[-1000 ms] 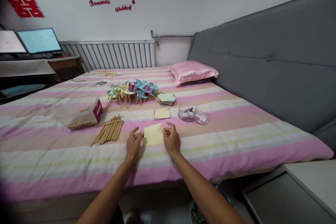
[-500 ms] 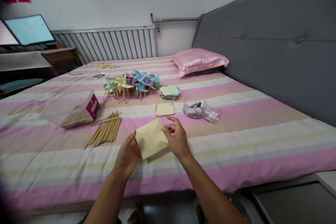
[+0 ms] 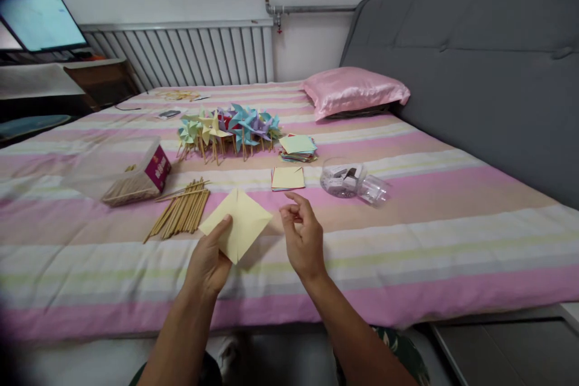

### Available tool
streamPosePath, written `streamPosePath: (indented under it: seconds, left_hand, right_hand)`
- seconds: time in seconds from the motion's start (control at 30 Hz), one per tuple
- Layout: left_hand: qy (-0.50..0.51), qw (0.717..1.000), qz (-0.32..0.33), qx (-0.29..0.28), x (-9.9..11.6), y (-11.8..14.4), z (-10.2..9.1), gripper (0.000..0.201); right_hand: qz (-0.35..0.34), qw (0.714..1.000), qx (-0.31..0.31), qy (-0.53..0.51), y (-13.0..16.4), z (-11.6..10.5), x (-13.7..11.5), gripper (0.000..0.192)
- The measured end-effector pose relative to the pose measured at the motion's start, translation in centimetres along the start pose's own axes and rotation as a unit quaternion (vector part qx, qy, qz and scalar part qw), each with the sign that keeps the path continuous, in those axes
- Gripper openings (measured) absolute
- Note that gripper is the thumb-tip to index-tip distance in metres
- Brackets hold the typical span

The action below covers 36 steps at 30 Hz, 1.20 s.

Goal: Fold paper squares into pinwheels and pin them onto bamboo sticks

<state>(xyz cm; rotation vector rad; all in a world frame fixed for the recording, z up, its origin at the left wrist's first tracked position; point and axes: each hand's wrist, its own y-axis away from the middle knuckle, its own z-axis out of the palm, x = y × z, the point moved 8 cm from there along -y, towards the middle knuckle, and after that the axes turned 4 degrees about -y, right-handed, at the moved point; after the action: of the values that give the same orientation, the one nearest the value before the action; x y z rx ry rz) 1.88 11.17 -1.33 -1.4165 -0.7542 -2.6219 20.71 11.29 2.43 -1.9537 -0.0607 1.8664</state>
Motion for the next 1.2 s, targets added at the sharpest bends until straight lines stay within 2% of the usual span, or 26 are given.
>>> streamPosePath:
  seconds: [0.1,0.23,0.33,0.47,0.6,0.8,0.93,1.1,1.2]
  left_hand:
    - [0.026,1.0,0.007,0.011,0.6,-0.1,-0.5,0.029]
    - [0.047,0.999,-0.025,-0.003,0.3,0.1,-0.4,0.025]
    - [0.057,0.997,-0.049,-0.026,-0.3,0.5,0.2,0.022]
    - [0.059,0.994,-0.074,-0.047,-1.2,1.1,1.0,0.024]
    - [0.048,0.993,-0.084,-0.069,-1.6,1.5,1.5,0.027]
    - [0.015,0.995,-0.06,-0.078,-0.5,1.2,1.0,0.022]
    - [-0.033,0.994,-0.047,-0.09,0.1,0.9,0.4,0.022]
    - [-0.134,0.977,-0.047,-0.16,-0.1,1.2,0.7,0.026]
    - [-0.154,0.969,-0.049,-0.185,-0.4,1.6,0.9,0.028]
  right_hand:
    - [-0.013,0.998,-0.057,-0.002,0.6,0.7,-1.0,0.028]
    - [-0.044,0.975,-0.217,0.002,2.3,3.3,-2.0,0.028]
    - [-0.063,0.961,-0.267,0.013,3.3,4.4,-1.9,0.036]
    - [-0.078,0.964,-0.251,0.03,3.5,4.1,-1.2,0.035]
    - [-0.079,0.966,-0.242,0.04,3.1,3.6,-0.8,0.025]
    - [-0.062,0.965,-0.254,0.005,2.3,3.2,-1.0,0.014]
    - [-0.058,0.964,-0.261,-0.006,1.8,2.8,-1.4,0.012]
    - [-0.04,0.965,-0.258,-0.001,1.5,2.3,-1.5,0.014]
    - [-0.019,0.967,-0.254,-0.014,1.4,2.1,-1.3,0.017]
